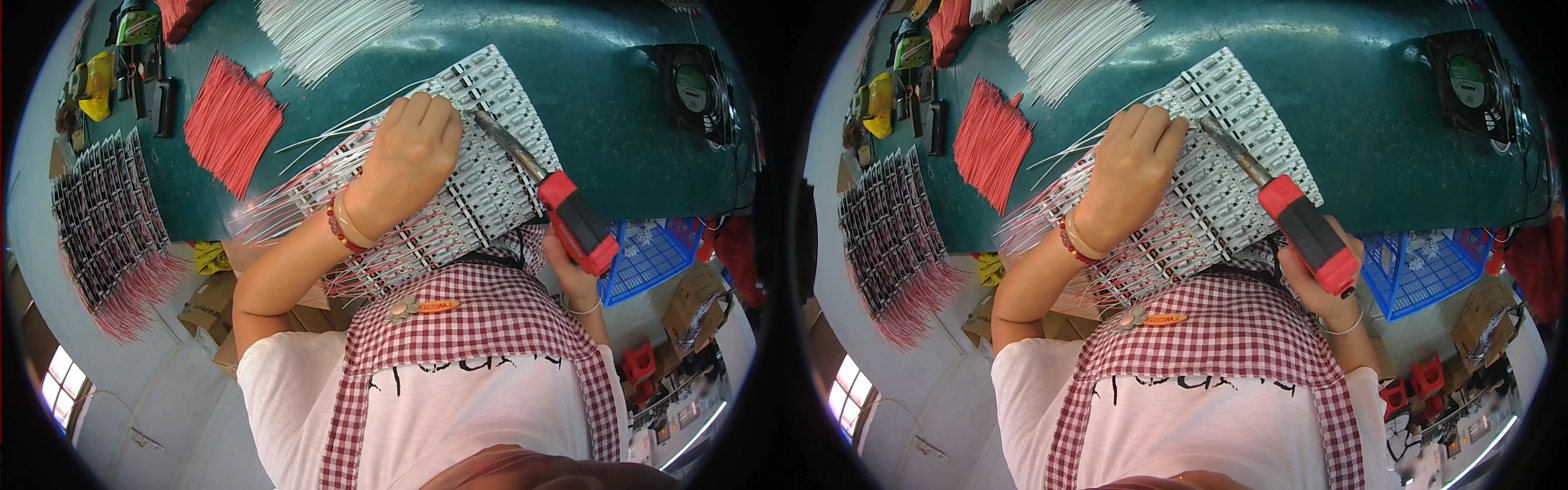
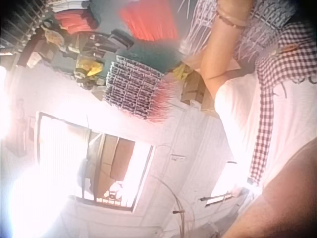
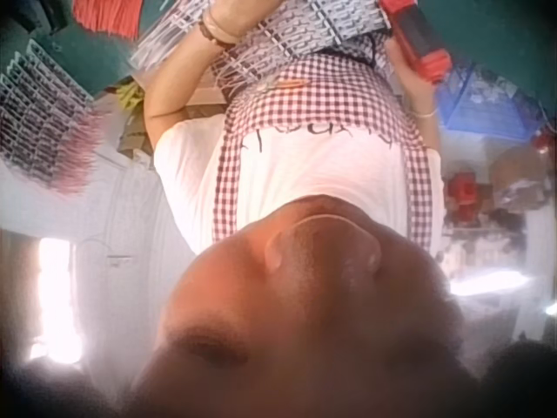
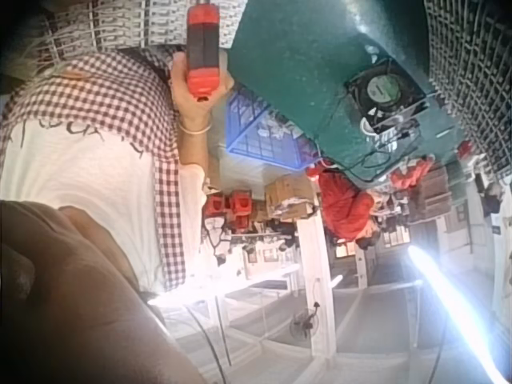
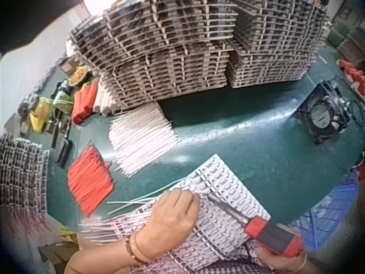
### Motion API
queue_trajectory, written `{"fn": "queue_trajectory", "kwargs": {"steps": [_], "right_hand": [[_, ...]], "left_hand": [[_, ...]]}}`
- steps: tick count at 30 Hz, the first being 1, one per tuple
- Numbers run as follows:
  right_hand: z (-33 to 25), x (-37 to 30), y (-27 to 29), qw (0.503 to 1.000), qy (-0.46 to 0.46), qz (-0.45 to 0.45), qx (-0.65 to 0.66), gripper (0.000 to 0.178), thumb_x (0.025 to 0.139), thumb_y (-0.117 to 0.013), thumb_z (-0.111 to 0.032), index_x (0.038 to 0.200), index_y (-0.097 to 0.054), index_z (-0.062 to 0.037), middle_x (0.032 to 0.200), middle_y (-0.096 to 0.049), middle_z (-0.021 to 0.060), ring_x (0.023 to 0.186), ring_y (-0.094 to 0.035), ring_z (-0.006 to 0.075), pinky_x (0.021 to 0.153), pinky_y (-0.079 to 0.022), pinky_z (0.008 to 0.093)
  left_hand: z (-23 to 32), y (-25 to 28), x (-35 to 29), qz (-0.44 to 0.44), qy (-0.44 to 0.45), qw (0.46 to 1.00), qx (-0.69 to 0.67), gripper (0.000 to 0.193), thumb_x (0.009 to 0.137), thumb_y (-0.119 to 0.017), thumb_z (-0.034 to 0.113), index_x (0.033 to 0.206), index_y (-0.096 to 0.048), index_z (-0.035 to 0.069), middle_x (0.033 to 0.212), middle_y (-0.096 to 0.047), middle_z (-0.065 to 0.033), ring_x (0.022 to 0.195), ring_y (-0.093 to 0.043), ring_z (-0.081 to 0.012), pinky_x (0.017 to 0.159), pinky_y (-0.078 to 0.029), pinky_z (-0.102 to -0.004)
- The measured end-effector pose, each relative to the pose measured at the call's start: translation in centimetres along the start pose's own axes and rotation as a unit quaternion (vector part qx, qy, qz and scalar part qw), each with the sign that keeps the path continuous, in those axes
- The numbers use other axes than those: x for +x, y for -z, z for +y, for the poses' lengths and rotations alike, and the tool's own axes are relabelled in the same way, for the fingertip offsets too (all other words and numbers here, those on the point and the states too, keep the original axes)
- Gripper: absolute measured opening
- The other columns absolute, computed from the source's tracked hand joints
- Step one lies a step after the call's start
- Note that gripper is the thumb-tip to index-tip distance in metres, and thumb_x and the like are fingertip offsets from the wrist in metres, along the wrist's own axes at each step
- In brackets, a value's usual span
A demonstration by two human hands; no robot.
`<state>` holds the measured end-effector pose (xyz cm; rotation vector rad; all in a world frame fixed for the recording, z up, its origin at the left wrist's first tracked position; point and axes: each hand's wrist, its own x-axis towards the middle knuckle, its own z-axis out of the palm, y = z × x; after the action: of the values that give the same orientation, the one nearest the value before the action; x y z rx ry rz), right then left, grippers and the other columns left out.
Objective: The person assembles LED strips by inserting wires into connectors and then soldering them with a soldering gun.
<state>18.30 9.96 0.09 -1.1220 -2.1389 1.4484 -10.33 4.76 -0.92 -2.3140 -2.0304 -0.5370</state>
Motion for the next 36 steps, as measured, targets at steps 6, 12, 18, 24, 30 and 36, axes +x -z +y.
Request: {"fn": "queue_trajectory", "kwargs": {"steps": [6, 12, 18, 24, 30, 36], "right_hand": [[0.1, -0.9, 0.6, 0.997, -0.033, 0.003, 0.071, 0.024, 0.078, -0.072, -0.003, 0.102, -0.069, -0.0015, 0.088, -0.068, 0.0087, 0.073, -0.066, 0.0197, 0.067, -0.052, 0.0314], [-0.6, -1.1, 0.6, 0.985, -0.075, 0.007, 0.157, 0.021, 0.086, -0.069, -0.002, 0.106, -0.067, 0.0004, 0.09, -0.067, 0.0061, 0.08, -0.062, 0.0138, 0.073, -0.051, 0.0302], [0.2, -1.8, 0.7, 0.981, -0.076, -0.005, 0.178, 0.02, 0.086, -0.07, -0.003, 0.105, -0.068, 0.0001, 0.088, -0.066, 0.0052, 0.078, -0.061, 0.0134, 0.07, -0.05, 0.0297], [1.5, -2.3, 0.5, 0.991, -0.036, -0.016, 0.125, 0.03, 0.087, -0.068, -0.005, 0.115, -0.061, 0.0015, 0.085, -0.064, 0.0055, 0.072, -0.059, 0.0133, 0.064, -0.047, 0.0276], [1.8, -2.3, 0.3, 0.996, -0.059, -0.001, 0.062, 0.023, 0.077, -0.075, -0.005, 0.1, -0.069, -0.0026, 0.086, -0.067, 0.0066, 0.072, -0.064, 0.0176, 0.064, -0.051, 0.0316], [0.9, -1.8, 0.2, 0.999, -0.032, 0.002, 0.033, 0.026, 0.075, -0.075, -0.006, 0.101, -0.07, -0.0045, 0.086, -0.067, 0.0087, 0.073, -0.066, 0.0231, 0.064, -0.051, 0.0335]], "left_hand": [[0.0, 0.1, -0.1, -0.003, 0.001, 1.0, 0.008, 0.019, 0.068, -0.059, 0.01, 0.083, -0.062, 0.0, 0.081, -0.05, -0.0084, 0.079, -0.05, -0.0221, 0.07, -0.042, -0.0326], [0.1, 0.3, 0.1, -0.015, 0.012, 0.999, 0.032, 0.019, 0.069, -0.06, 0.011, 0.085, -0.063, 0.002, 0.08, -0.049, -0.0069, 0.078, -0.05, -0.0217, 0.07, -0.041, -0.0343], [1.0, 0.1, -0.5, 0.036, 0.037, 0.998, -0.019, 0.021, 0.072, -0.062, 0.007, 0.092, -0.065, 0.002, 0.08, -0.05, -0.0068, 0.077, -0.052, -0.0228, 0.069, -0.042, -0.0348], [1.4, -0.2, -0.7, 0.032, 0.057, 0.997, -0.05, 0.024, 0.074, -0.063, 0.004, 0.097, -0.067, 0.001, 0.081, -0.052, -0.0073, 0.075, -0.053, -0.0235, 0.067, -0.043, -0.0355], [1.4, -0.2, -0.7, 0.025, 0.052, 0.997, -0.047, 0.025, 0.073, -0.063, 0.004, 0.098, -0.067, 0.0, 0.08, -0.051, -0.0076, 0.075, -0.053, -0.0237, 0.068, -0.043, -0.0358], [1.5, 0.1, -0.5, 0.004, 0.044, 0.998, -0.045, 0.026, 0.074, -0.063, 0.004, 0.099, -0.067, 0.0, 0.082, -0.051, -0.0081, 0.077, -0.053, -0.0238, 0.069, -0.043, -0.0359]]}}
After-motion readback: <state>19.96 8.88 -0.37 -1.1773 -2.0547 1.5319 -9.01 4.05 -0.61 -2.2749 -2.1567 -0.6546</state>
